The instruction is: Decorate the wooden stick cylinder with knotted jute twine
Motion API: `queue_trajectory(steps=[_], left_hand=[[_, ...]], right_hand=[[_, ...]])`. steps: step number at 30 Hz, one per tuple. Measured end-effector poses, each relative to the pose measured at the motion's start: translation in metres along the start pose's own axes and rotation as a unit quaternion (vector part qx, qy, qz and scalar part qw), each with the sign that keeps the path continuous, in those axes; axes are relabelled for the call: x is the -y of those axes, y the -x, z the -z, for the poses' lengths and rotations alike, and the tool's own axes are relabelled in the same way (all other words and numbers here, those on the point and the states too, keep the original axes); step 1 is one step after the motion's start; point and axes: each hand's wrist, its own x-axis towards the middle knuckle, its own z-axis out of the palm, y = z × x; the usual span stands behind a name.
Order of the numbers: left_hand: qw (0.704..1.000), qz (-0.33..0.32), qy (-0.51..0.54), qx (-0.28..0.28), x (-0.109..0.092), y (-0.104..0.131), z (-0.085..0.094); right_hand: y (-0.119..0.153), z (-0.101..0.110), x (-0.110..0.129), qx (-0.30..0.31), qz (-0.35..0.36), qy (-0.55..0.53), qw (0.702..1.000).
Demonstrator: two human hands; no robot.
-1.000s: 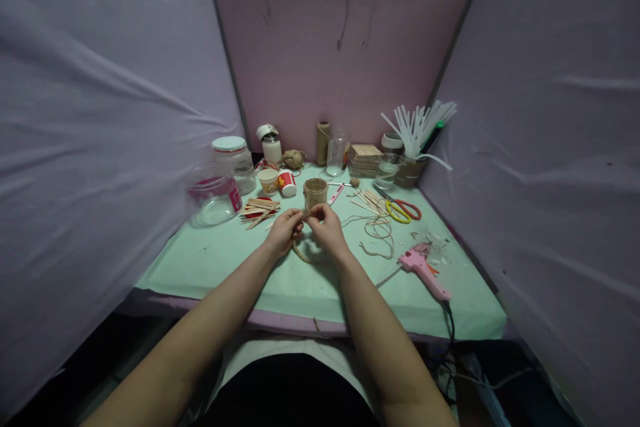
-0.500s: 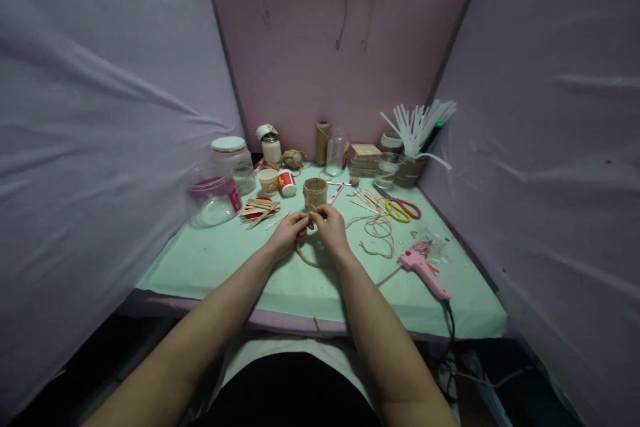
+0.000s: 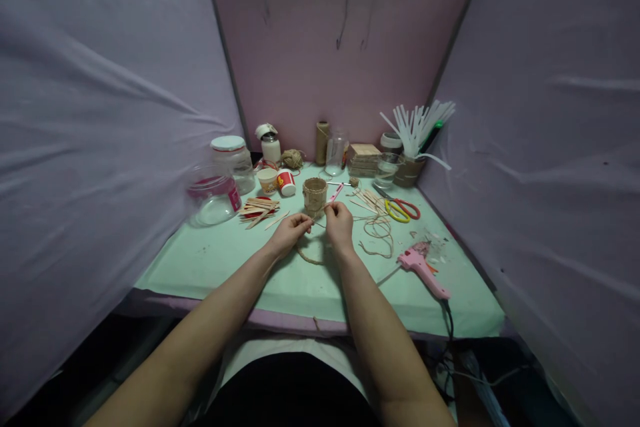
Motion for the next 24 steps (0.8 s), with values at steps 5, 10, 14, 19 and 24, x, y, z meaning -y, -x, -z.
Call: queue_trajectory(steps=[5,10,14,19,24], left_hand=[[1.000,0.001,0.005,-0.024,0.003,-0.001,0.004],[1.000,-0.006,-0.005,-0.030,0.004,-0.002,0.004],[1.000,-0.005,-0.003,-0.029,0.004,-0.003,0.003],[0.999,-0.016,-0.027,-0.031,0.009,-0.004,0.005],[0.996,-0.035,-0.081,-0.008,0.013,-0.005,0.005]], right_hand=[[0.004,0.002,0.009,0.146,-0.070,-0.054,0.985],[0.007,0.002,0.014,0.182,-0.017,-0.041,0.982],[0.006,0.001,0.011,0.180,0.051,-0.010,0.982],[0.005,0.001,0.010,0.167,0.075,0.041,0.982],[0.007,-0.002,0.006,0.126,0.069,0.080,0.986]])
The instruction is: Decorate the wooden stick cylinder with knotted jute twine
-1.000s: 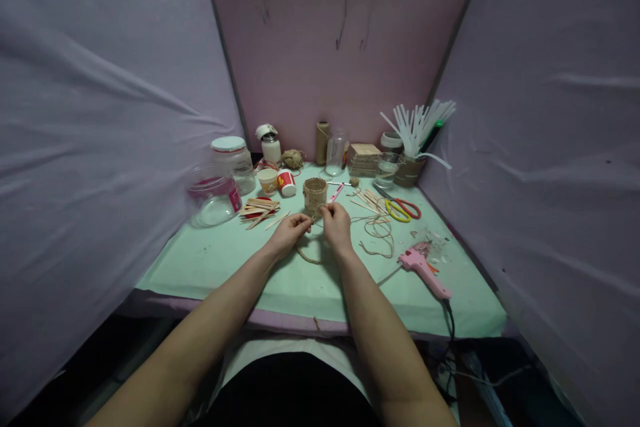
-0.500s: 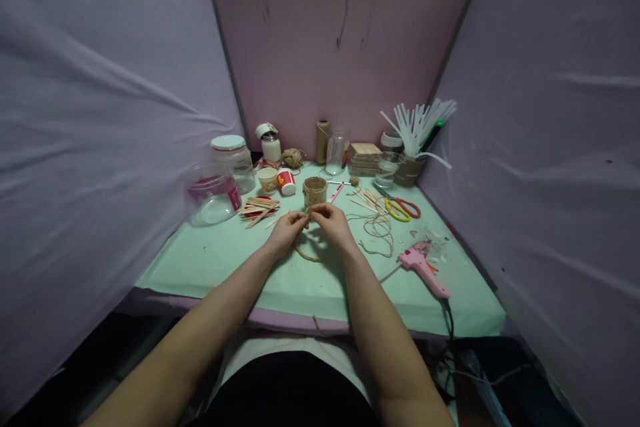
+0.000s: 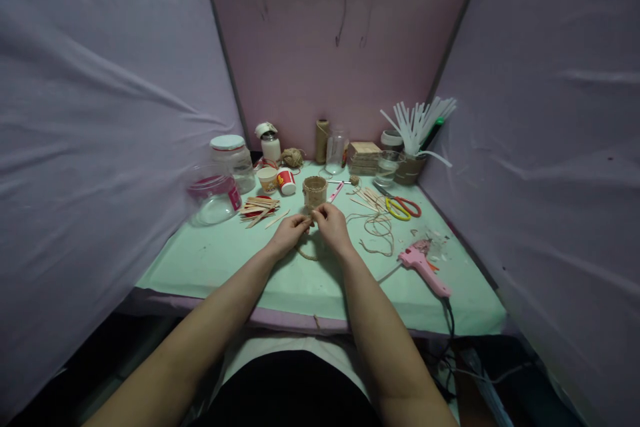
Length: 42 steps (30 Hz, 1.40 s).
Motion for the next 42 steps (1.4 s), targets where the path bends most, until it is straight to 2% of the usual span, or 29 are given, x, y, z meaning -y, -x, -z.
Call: queue_trajectory(steps=[3,5,7,11,15,21,25,27,31,34,39,42], left_hand=[[0.999,-0.034,-0.026,0.018,-0.003,0.000,-0.002],[0.998,-0.049,-0.031,0.022,-0.004,0.001,-0.004],[0.998,-0.045,-0.027,0.019,-0.004,0.001,-0.004],[1.000,-0.013,-0.007,0.000,-0.003,0.003,-0.003],[0.999,-0.010,0.030,-0.024,-0.004,0.002,-0.002],[0.998,-0.020,0.013,-0.058,-0.007,0.001,0.000],[0.997,-0.047,-0.015,-0.058,-0.009,0.002,0.000],[0.997,-0.056,-0.022,-0.053,-0.009,0.003,0.001],[0.996,-0.068,-0.034,-0.043,-0.008,0.003,0.002],[0.996,-0.065,-0.042,-0.043,-0.007,0.003,0.002],[0.996,-0.080,-0.031,-0.015,-0.007,0.004,0.000],[0.996,-0.087,-0.031,-0.007,-0.009,0.005,-0.001]], right_hand=[[0.000,-0.004,-0.005,-0.076,-0.023,-0.011,0.997],[-0.001,-0.005,-0.008,-0.103,-0.037,-0.035,0.993],[-0.001,-0.005,-0.008,-0.092,-0.052,-0.063,0.992],[-0.002,0.001,-0.004,-0.020,-0.079,-0.100,0.992],[-0.002,0.005,-0.001,-0.020,-0.089,-0.098,0.991],[-0.003,0.007,-0.003,0.010,-0.043,-0.091,0.995],[-0.006,0.009,-0.006,0.003,0.051,-0.039,0.998],[-0.007,0.010,-0.008,0.021,0.094,-0.004,0.995],[-0.008,0.010,-0.011,0.063,0.132,0.074,0.986],[-0.009,0.010,-0.016,0.034,0.124,0.123,0.984],[-0.009,0.012,-0.025,-0.053,0.042,0.213,0.975],[-0.007,0.014,-0.025,-0.052,0.002,0.254,0.966]])
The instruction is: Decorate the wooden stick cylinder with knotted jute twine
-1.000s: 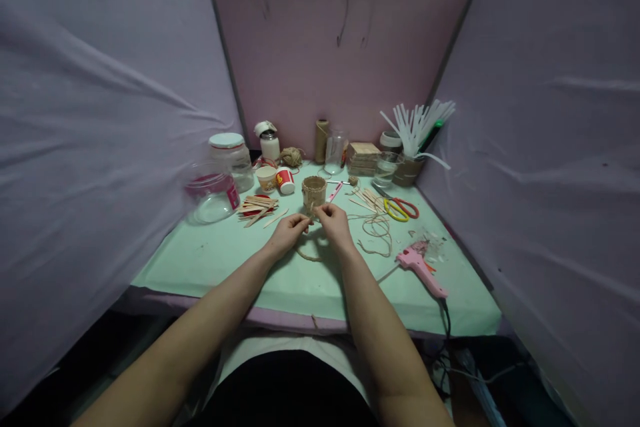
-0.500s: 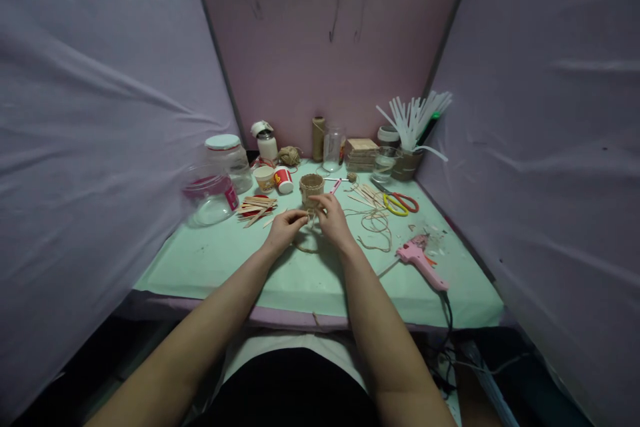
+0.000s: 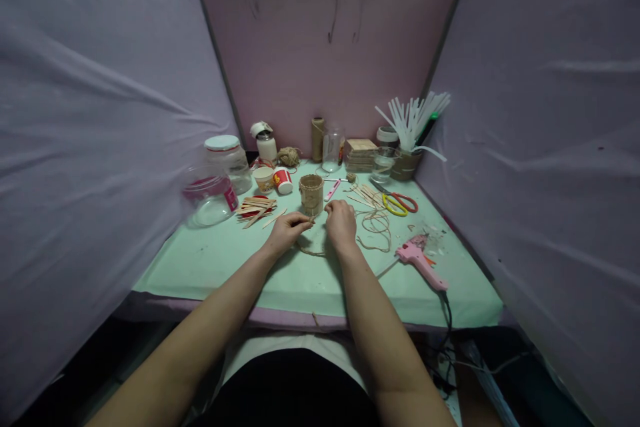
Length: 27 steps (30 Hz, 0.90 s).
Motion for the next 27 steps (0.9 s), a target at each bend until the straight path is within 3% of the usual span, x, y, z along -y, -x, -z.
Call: queue_trajectory(steps=[5,10,12,15,19,22,27], left_hand=[[1.000,0.004,0.017,0.002,-0.005,0.001,0.000],[1.000,0.014,0.028,-0.003,-0.004,0.001,0.000],[1.000,0.021,0.011,-0.019,-0.003,0.000,0.000],[0.997,0.019,-0.046,-0.056,0.000,-0.001,0.002],[0.991,0.012,-0.094,-0.090,0.001,-0.001,0.005],[0.990,0.013,-0.099,-0.096,0.002,-0.001,0.005],[0.992,0.005,-0.099,-0.085,0.002,-0.001,0.005]], right_hand=[[0.003,0.004,0.001,0.028,-0.056,0.047,0.997],[0.003,0.001,-0.002,0.018,-0.043,0.043,0.998],[0.003,0.001,-0.001,-0.001,-0.009,0.018,1.000],[0.003,0.004,0.008,-0.023,0.108,-0.053,0.993],[0.006,0.008,0.020,0.022,0.238,-0.138,0.961],[0.007,0.009,0.024,0.051,0.248,-0.149,0.956],[0.006,0.011,0.025,0.075,0.197,-0.146,0.966]])
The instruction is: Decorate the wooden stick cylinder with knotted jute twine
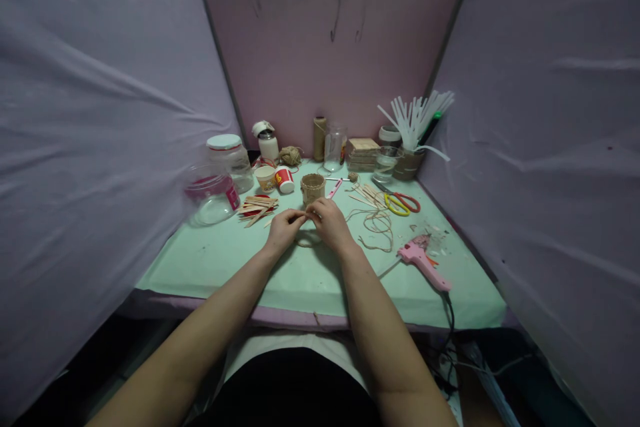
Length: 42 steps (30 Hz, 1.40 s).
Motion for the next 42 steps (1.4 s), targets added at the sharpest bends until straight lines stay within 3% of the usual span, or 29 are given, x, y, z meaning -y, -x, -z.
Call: queue_trajectory(steps=[5,10,15,23,29,42], left_hand=[[1.000,-0.010,-0.001,0.013,0.001,0.000,0.000],[0.998,-0.032,0.005,0.049,0.000,0.001,0.000],[0.998,-0.035,-0.002,0.056,-0.002,0.003,-0.001],[0.999,-0.011,0.017,0.047,-0.012,0.004,0.002],[0.999,0.015,0.027,0.021,-0.012,0.003,0.000],[0.999,0.020,0.030,-0.015,-0.003,0.001,-0.002]], right_hand=[[-0.001,-0.002,-0.001,-0.036,-0.097,-0.080,0.991],[-0.001,-0.006,-0.007,-0.032,-0.217,-0.191,0.957],[0.000,-0.005,-0.008,-0.021,-0.270,-0.263,0.926],[-0.002,-0.006,-0.003,-0.046,-0.260,-0.334,0.905],[-0.003,-0.010,-0.004,-0.086,-0.232,-0.299,0.922],[-0.002,-0.018,-0.011,-0.061,-0.220,-0.284,0.931]])
